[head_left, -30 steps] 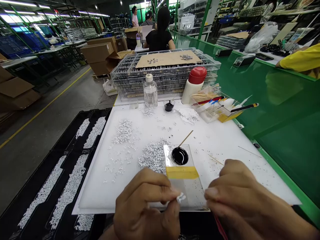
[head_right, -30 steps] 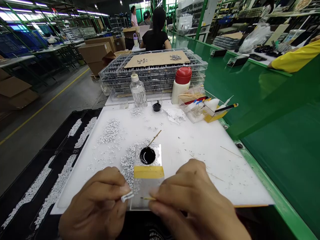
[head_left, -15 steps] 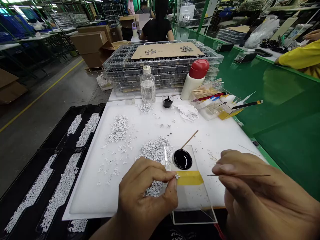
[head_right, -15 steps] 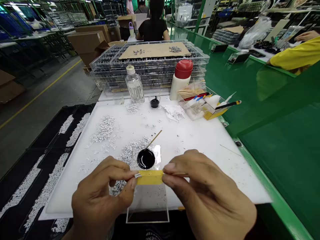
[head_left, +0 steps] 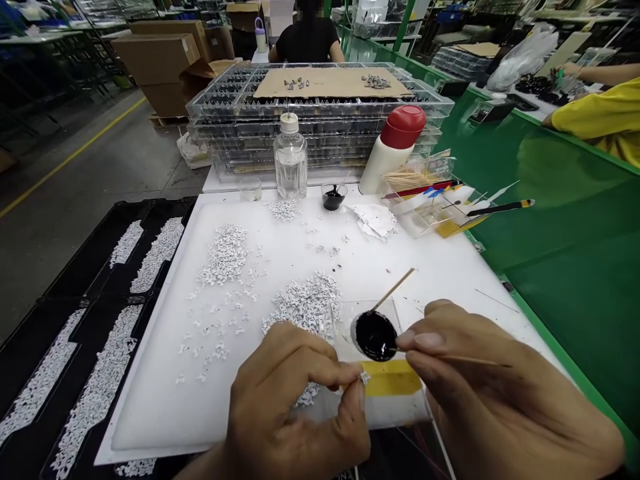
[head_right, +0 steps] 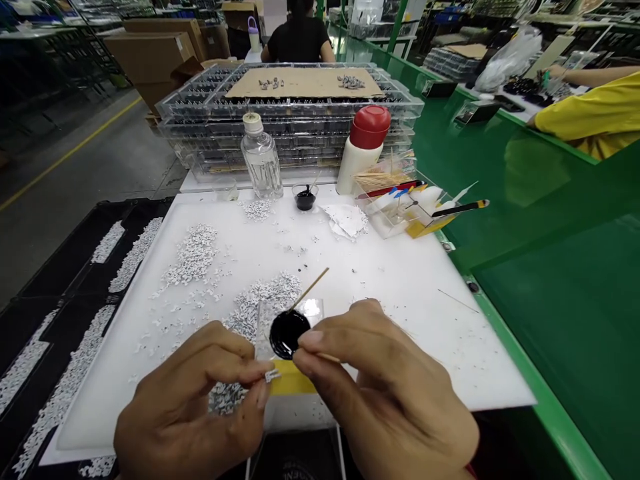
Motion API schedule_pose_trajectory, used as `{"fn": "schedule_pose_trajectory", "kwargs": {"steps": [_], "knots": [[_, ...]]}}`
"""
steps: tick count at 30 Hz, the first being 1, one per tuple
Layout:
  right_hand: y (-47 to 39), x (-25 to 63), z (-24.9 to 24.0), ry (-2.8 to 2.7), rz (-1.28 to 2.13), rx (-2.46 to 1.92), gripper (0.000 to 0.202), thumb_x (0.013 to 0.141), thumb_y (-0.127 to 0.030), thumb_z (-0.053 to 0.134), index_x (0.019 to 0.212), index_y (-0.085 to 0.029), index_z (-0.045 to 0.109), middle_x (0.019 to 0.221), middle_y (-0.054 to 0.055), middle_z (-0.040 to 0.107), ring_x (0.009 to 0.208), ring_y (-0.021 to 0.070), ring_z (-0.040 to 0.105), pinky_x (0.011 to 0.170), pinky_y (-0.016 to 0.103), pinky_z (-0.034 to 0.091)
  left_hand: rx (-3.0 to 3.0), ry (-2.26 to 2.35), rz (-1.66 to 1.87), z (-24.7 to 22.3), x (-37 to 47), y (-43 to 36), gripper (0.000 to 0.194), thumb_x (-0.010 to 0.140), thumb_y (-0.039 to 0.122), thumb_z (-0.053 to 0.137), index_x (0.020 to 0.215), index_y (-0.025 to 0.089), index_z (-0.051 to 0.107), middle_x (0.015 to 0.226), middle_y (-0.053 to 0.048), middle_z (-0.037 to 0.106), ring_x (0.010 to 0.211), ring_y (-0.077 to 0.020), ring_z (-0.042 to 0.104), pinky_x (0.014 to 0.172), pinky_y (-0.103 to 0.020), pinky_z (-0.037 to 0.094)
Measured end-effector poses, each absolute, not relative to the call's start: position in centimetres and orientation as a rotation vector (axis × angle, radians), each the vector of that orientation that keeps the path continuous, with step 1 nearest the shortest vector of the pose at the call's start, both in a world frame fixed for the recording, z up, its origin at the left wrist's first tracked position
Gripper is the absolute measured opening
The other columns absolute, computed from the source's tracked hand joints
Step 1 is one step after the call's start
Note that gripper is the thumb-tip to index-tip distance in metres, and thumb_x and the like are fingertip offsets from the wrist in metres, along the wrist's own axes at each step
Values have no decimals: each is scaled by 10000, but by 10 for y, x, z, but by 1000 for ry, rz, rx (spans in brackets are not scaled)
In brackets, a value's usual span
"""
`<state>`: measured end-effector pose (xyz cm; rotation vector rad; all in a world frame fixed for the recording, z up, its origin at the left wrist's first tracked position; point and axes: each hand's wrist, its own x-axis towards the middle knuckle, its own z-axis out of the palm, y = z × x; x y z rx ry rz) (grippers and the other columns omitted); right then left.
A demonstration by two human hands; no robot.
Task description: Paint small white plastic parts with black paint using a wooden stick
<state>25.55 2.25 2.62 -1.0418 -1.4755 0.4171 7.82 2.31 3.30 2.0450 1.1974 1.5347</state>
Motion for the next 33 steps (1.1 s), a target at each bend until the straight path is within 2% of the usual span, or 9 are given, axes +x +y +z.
{"fn": "schedule_pose_trajectory", "kwargs": {"steps": [7, 14, 20, 28, 33], "knots": [[32, 262, 26, -1633, 375, -970, 210, 923, -80, 751, 1068, -232, 734, 886, 32, 719, 790, 203, 679, 666, 386, 532, 2071, 1186, 1501, 31, 75, 23, 162, 797, 24, 700, 838, 179, 673, 672, 12, 694, 581, -124, 666, 523, -243, 556], [35, 263, 26, -1667, 391, -892, 294, 871, 37, 754, 1094, -152, 729, 947, 8, 710, 869, 142, 668, 785, 336, 562, 2045, 1210, 1526, 33, 80, 22, 176, 775, -22, 683, 827, 145, 680, 679, 5, 702, 601, -116, 677, 558, -253, 564], [35, 262, 27, -1659, 413, -928, 298, 869, 33, 751, 1092, -163, 727, 977, -1, 717, 873, 134, 665, 766, 319, 558, 2004, 1249, 1521, 31, 84, 20, 176, 797, -13, 677, 833, 159, 685, 682, 5, 689, 602, -120, 668, 554, -276, 549], [28, 268, 23, -1634, 449, -859, 269, 890, -12, 730, 1116, -158, 747, 933, 29, 717, 815, 176, 658, 726, 381, 576, 1984, 1263, 1550, 27, 84, 16, 172, 805, -5, 672, 815, 166, 670, 666, 17, 675, 581, -111, 649, 558, -283, 538], [28, 271, 23, -1653, 525, -835, 214, 979, -85, 652, 1134, -192, 753, 940, 50, 747, 779, 181, 656, 718, 401, 622, 1972, 1276, 1541, 29, 85, 16, 179, 801, -7, 678, 829, 169, 666, 676, 20, 674, 610, -116, 660, 578, -280, 542]]}}
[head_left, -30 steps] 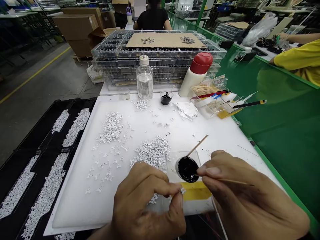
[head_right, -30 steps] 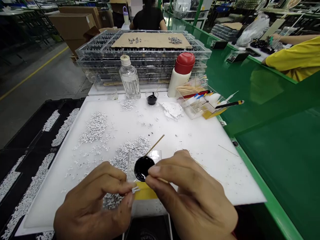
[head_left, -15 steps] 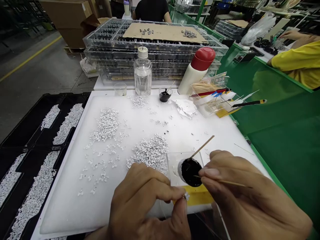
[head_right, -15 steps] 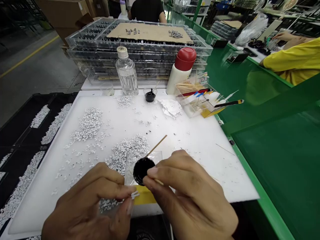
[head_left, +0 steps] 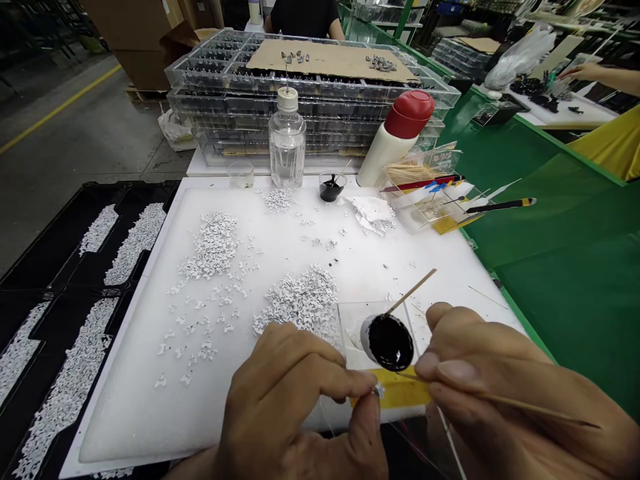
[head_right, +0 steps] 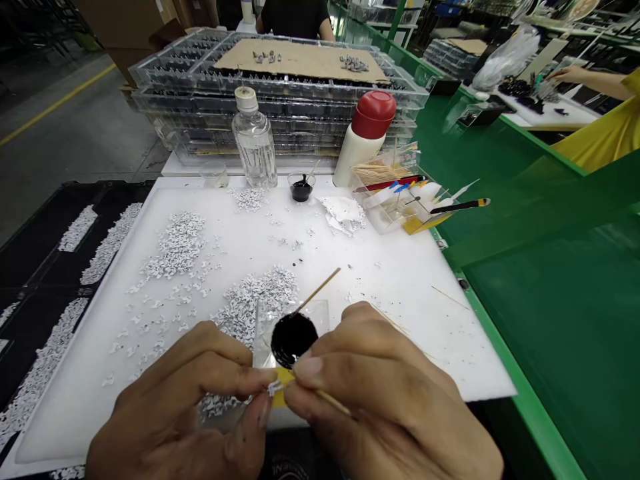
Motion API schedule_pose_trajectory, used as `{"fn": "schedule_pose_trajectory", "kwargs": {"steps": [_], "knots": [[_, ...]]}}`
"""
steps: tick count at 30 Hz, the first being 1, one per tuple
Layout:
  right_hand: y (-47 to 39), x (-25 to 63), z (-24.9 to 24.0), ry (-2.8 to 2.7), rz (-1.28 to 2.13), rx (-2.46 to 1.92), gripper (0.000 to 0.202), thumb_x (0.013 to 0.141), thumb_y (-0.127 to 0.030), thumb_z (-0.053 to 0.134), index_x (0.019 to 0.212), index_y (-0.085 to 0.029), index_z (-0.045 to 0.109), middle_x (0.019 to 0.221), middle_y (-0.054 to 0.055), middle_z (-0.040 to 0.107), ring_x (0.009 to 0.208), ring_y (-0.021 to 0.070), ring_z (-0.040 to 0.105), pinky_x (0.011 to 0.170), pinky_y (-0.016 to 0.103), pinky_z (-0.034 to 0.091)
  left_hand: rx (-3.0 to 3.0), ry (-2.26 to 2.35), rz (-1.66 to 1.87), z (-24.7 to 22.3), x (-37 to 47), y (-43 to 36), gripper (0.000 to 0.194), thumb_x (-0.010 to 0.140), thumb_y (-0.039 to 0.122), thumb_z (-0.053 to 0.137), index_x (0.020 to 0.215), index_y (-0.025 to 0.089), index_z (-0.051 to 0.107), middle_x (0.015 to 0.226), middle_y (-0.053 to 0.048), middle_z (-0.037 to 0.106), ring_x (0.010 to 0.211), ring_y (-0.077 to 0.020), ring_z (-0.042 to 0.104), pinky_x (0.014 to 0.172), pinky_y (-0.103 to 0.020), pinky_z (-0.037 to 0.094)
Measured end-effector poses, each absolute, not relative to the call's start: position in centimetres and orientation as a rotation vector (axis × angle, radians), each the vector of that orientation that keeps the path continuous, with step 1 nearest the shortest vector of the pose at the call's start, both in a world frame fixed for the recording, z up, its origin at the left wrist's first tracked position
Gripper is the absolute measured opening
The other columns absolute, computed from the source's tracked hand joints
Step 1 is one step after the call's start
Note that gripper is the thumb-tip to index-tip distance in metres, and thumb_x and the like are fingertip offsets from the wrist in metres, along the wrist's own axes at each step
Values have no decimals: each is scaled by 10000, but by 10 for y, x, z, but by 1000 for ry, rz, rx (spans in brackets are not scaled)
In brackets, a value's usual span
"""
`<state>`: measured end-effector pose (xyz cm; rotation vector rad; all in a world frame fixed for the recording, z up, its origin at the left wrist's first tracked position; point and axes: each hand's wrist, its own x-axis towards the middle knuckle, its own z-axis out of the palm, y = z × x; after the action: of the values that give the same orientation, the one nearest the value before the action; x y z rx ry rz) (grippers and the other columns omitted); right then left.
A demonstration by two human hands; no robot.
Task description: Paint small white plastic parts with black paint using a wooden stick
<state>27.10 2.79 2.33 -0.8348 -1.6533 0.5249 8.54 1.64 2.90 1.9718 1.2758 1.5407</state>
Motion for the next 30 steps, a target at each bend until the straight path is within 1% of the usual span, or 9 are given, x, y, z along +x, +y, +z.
{"fn": "schedule_pose_trajectory", "kwargs": {"steps": [7, 9, 11, 13, 16, 20, 24, 26, 30], "knots": [[30, 270, 32, -1721, 643, -772, 158, 1012, -132, 665, 1152, -174, 725, 986, 23, 724, 838, 133, 653, 799, 328, 616, 2015, 1301, 1479, 33, 84, 20, 174, 818, 28, 691, 832, 198, 658, 669, 22, 684, 589, -128, 647, 556, -278, 533], [29, 271, 34, -1757, 650, -774, 137, 1022, -150, 660, 1143, -179, 718, 983, 13, 724, 829, 122, 657, 816, 316, 613, 2035, 1321, 1480, 34, 85, 22, 151, 831, 81, 726, 828, 221, 668, 654, 25, 680, 584, -142, 651, 536, -275, 531], [29, 271, 36, -1780, 642, -778, 120, 1025, -156, 662, 1133, -178, 709, 988, 7, 726, 819, 111, 665, 827, 304, 611, 2070, 1339, 1502, 35, 87, 24, 123, 836, 183, 784, 812, 242, 679, 632, 25, 667, 575, -158, 645, 522, -279, 533], [29, 271, 36, -1789, 629, -775, 116, 1017, -151, 675, 1126, -176, 705, 1003, 5, 726, 823, 107, 666, 824, 296, 609, 2097, 1346, 1509, 36, 89, 27, 135, 831, 264, 822, 801, 250, 691, 622, 21, 659, 573, -166, 640, 523, -285, 540], [29, 269, 38, -1766, 556, -798, 129, 979, -162, 738, 1104, -180, 710, 997, -4, 730, 810, 108, 660, 781, 298, 607, 2116, 1349, 1515, 37, 91, 30, 157, 833, 310, 834, 787, 251, 695, 617, 18, 653, 577, -168, 636, 531, -290, 548], [31, 265, 41, -1701, 452, -850, 109, 946, -177, 786, 1036, -184, 725, 948, -36, 740, 758, 96, 666, 760, 300, 610, 2103, 1347, 1517, 36, 89, 28, 157, 830, 254, 827, 777, 248, 680, 619, 24, 656, 580, -165, 643, 528, -286, 543], [32, 262, 45, -1693, 456, -862, 91, 936, -156, 788, 1012, -176, 743, 939, -43, 759, 748, 91, 677, 760, 293, 618, 2054, 1306, 1488, 34, 82, 22, 152, 822, 78, 728, 807, 216, 666, 652, 22, 685, 580, -143, 649, 544, -280, 538], [33, 260, 47, -1673, 461, -874, 105, 899, -126, 812, 970, -175, 753, 902, -48, 765, 713, 86, 678, 717, 282, 614, 2053, 1272, 1465, 33, 80, 20, 169, 809, 29, 688, 825, 196, 664, 666, 17, 697, 587, -134, 652, 553, -281, 539], [33, 258, 48, -1604, 457, -920, 135, 853, -132, 848, 937, -209, 775, 819, -29, 758, 640, 121, 663, 583, 317, 582, 2047, 1262, 1454, 34, 79, 20, 172, 812, 24, 683, 839, 193, 670, 674, 16, 704, 593, -137, 660, 546, -286, 541]]}}
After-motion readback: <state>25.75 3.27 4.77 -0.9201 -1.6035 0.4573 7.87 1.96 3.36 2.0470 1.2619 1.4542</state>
